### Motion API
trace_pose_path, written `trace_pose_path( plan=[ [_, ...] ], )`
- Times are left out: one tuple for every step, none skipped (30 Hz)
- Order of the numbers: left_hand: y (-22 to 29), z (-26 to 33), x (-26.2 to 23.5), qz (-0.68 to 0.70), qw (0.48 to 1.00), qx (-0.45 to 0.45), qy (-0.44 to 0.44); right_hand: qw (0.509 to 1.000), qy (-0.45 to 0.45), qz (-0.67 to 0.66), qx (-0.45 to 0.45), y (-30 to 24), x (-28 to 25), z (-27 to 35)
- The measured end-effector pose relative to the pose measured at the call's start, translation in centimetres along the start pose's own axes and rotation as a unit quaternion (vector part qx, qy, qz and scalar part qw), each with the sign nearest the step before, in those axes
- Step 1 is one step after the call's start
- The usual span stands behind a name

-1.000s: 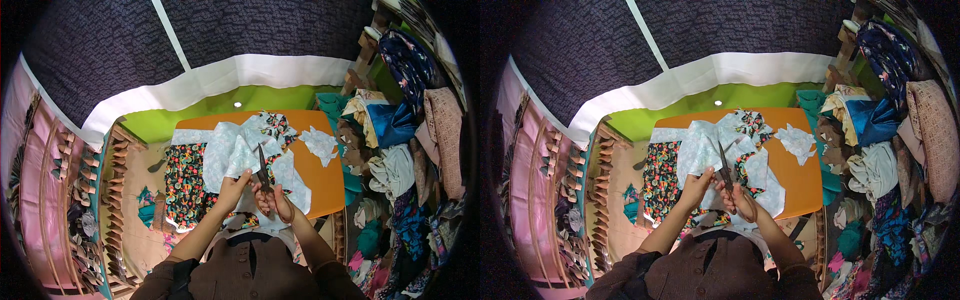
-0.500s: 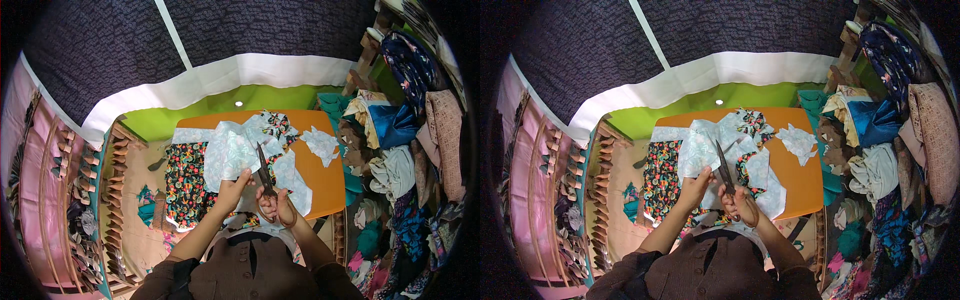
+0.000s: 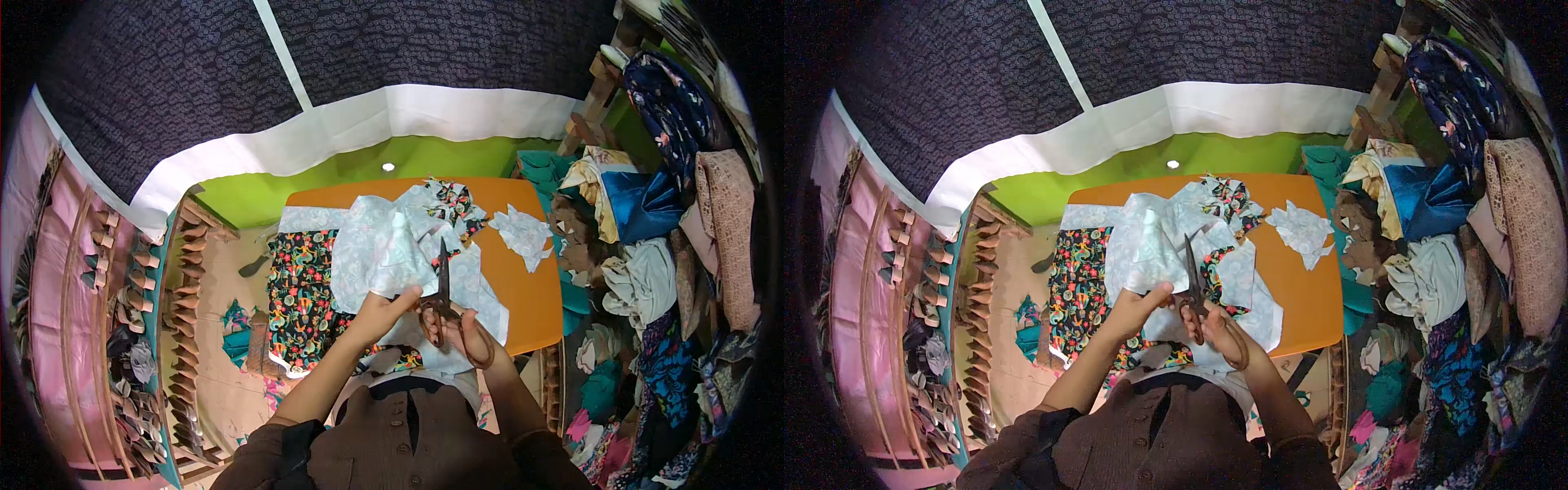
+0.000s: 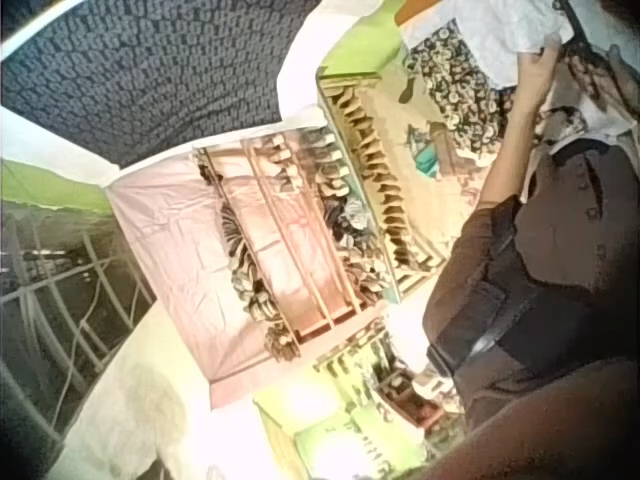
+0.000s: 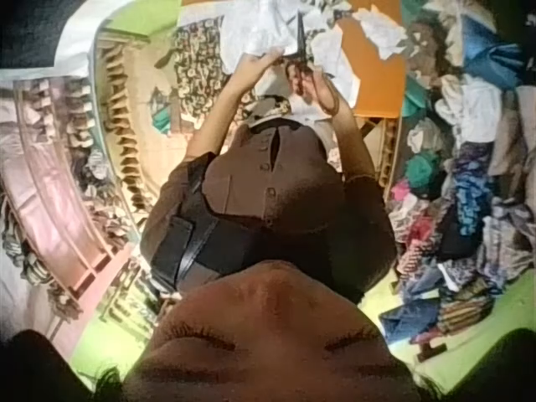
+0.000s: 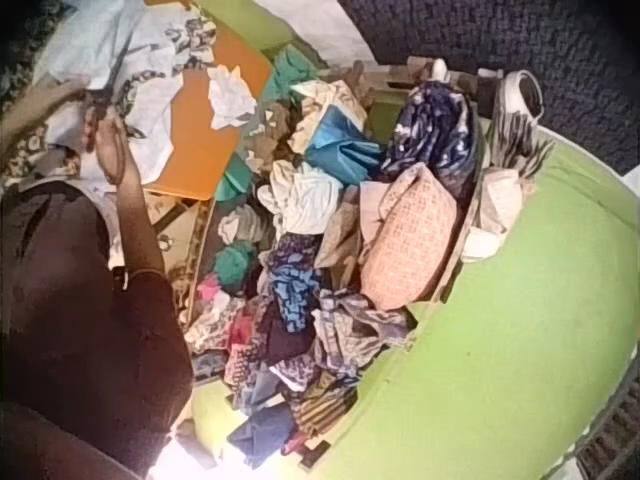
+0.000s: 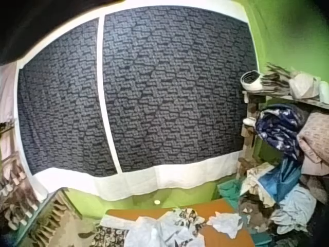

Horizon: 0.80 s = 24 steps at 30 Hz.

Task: Cutting out patterns from fabric using scissors for shoe manufacturing.

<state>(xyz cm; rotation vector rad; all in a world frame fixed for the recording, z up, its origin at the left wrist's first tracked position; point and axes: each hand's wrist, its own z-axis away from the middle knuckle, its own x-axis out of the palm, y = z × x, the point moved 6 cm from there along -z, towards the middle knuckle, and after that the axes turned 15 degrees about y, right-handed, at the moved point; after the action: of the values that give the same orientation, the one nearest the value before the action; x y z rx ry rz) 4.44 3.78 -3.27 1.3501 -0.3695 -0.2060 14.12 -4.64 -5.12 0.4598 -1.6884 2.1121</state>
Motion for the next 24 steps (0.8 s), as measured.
trace_pose_path(
  plan=[
    [-0.1, -0.1, 0.0, 0.001, 1.000, 0.000, 0.000, 1.000, 0.000, 0.001, 0.000, 0.0, 0.0, 0.0],
    [-0.1, -0.1, 0.0, -0.001, 1.000, 0.005, -0.003, 1.000, 0.007, 0.011, -0.008, 0.0, -0.1, 0.0],
    [0.0, -0.2, 0.1, -0.003, 1.000, 0.011, -0.005, 1.000, 0.014, 0.022, -0.017, 0.0, -0.1, 0.0],
    [0.1, -0.2, 0.1, -0.003, 1.000, 0.010, -0.005, 1.000, 0.014, 0.022, -0.017, 0.2, -0.3, 0.1],
    [0.4, -0.1, 0.3, -0.003, 1.000, 0.008, -0.013, 0.999, 0.019, 0.021, -0.019, 0.5, -0.7, 0.1],
    [0.5, 0.0, 0.4, -0.003, 1.000, 0.005, -0.021, 0.999, 0.024, 0.019, -0.021, 0.6, -1.0, 0.2],
    [0.5, -0.1, 0.3, -0.003, 1.000, 0.005, -0.020, 0.999, 0.023, 0.019, -0.020, 0.5, -0.9, 0.1],
    [0.4, -0.1, 0.3, -0.003, 0.999, -0.001, -0.032, 1.000, 0.014, 0.006, -0.002, 0.3, -0.5, 0.0],
    [0.3, -0.1, 0.4, -0.004, 0.999, -0.007, -0.044, 1.000, 0.005, -0.008, 0.015, 0.2, -0.2, 0.0],
    [0.3, -0.1, 0.3, -0.004, 0.999, -0.007, -0.043, 1.000, 0.004, -0.007, 0.016, 0.0, 0.0, 0.0],
    [0.5, 0.0, 0.4, 0.011, 0.999, 0.000, -0.051, 1.000, 0.011, 0.003, 0.014, -0.2, 0.1, 0.1],
    [0.7, 0.1, 0.4, 0.025, 0.998, 0.006, -0.058, 1.000, 0.018, 0.013, 0.013, -0.3, 0.1, 0.1],
    [1.0, 0.2, 0.6, 0.025, 0.998, 0.006, -0.058, 1.000, 0.018, 0.013, 0.013, -0.4, 0.0, 0.1],
    [1.4, 0.3, 0.8, 0.048, 0.997, -0.017, -0.054, 1.000, -0.004, 0.015, 0.023, -0.3, 0.0, 0.2],
    [1.5, 0.5, 1.0, 0.071, 0.995, -0.039, -0.049, 0.999, -0.027, 0.017, 0.033, -0.3, 0.0, 0.3],
    [1.7, 0.6, 1.1, 0.071, 0.995, -0.039, -0.049, 0.999, -0.026, 0.017, 0.033, -0.3, 0.0, 0.4],
    [1.6, 0.6, 1.1, 0.083, 0.994, -0.053, -0.044, 0.999, -0.031, 0.008, 0.036, -0.3, 0.0, 0.5],
    [1.6, 0.7, 1.2, 0.094, 0.992, -0.067, -0.040, 0.999, -0.036, -0.001, 0.038, -0.4, 0.1, 0.6],
    [1.4, 0.6, 1.1, 0.094, 0.993, -0.067, -0.039, 0.999, -0.036, -0.001, 0.038, -0.5, 0.2, 0.7],
    [1.4, 0.5, 1.0, 0.087, 0.994, -0.047, -0.042, 0.999, -0.032, 0.004, 0.025, -0.7, 0.3, 0.7],
    [1.3, 0.5, 1.0, 0.081, 0.995, -0.026, -0.044, 1.000, -0.028, 0.009, 0.011, -1.0, 0.5, 0.7],
    [1.1, 0.4, 0.9, 0.080, 0.995, -0.027, -0.044, 1.000, -0.028, 0.008, 0.011, -1.1, 0.8, 0.8],
    [1.0, 0.2, 0.7, 0.069, 0.997, -0.013, -0.020, 0.998, 0.009, 0.056, -0.008, -1.3, 0.7, 0.7],
    [1.0, 0.2, 0.5, 0.058, 0.998, 0.001, 0.004, 0.993, 0.046, 0.104, -0.028, -1.4, 0.4, 0.7]
  ],
)
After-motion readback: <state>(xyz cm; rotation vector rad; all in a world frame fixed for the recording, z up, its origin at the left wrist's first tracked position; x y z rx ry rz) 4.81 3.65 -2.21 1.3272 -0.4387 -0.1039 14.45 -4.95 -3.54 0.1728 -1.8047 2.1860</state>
